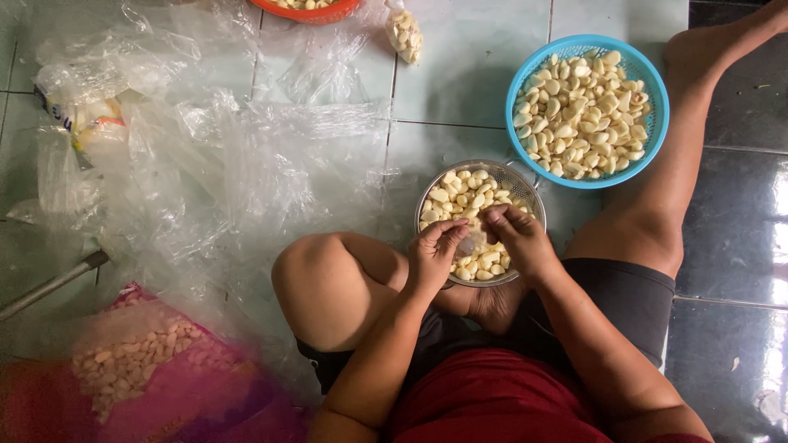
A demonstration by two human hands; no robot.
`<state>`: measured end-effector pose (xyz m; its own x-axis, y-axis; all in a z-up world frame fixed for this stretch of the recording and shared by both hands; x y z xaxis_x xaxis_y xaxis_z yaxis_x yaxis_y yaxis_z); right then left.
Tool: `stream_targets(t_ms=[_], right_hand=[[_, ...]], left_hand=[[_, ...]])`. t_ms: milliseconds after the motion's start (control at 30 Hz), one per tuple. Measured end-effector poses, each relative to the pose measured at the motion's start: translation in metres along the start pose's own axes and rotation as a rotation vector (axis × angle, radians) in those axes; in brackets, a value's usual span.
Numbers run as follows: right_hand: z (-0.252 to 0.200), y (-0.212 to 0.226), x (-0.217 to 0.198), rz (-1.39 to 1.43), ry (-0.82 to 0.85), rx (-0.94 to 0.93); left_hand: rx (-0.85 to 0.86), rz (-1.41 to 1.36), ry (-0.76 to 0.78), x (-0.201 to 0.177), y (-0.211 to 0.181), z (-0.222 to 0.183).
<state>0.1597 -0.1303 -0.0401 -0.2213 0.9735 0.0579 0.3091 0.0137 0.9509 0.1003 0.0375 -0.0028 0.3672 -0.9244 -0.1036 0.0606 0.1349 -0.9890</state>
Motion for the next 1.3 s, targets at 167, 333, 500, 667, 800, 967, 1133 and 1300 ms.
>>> stream_targets(t_ms=[167,333,500,667,800,967,1133,1300], right_hand=[[0.014,0.004,-0.075,-0.317,-0.101,-0.119],[-0.001,0.014,-0.132,-1.587,-0.314,-0.268],[-0.017,0.046,-0.058,-1.069,-0.066,-0.465],[-0.034,0.069,0.024,-0.665,0.154,-0.381],[-0.027,0.062,0.025,-0.664,0.171,-0.417],[-0.017,0.067,-0.002,-0.617,0.114,-0.359],[0.029,0.041,-0.068,-0.677,-0.035,-0.246],[0.031,0.079,-0.109,-0.495,-0.323,-0.389]], left_hand=[[-0.033,-0.052,0.009,0.004,0.012,-0.001],[-0.046,-0.042,-0.010,0.005,0.018,-0.003],[-0.094,-0.144,0.014,0.008,0.011,-0.005],[-0.106,-0.079,0.082,0.016,0.020,-0.009],[-0.080,-0.038,0.104,0.018,0.006,-0.011],[0.018,0.029,0.072,0.009,0.004,-0.005],[0.164,0.075,0.090,0.009,-0.021,-0.001],[0.193,0.052,0.121,0.013,-0.023,-0.002]])
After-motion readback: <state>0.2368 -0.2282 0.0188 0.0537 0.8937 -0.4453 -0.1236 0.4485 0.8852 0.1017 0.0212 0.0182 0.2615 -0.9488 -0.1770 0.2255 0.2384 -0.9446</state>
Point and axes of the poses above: each hand's wrist, its own z-axis towards the middle knuckle, its own x-axis out of the palm, y = z × x, the point moved 10 cm from there along z, towards the middle knuckle, and after that the axes turned 1 degree about z, right-handed, at the moved point
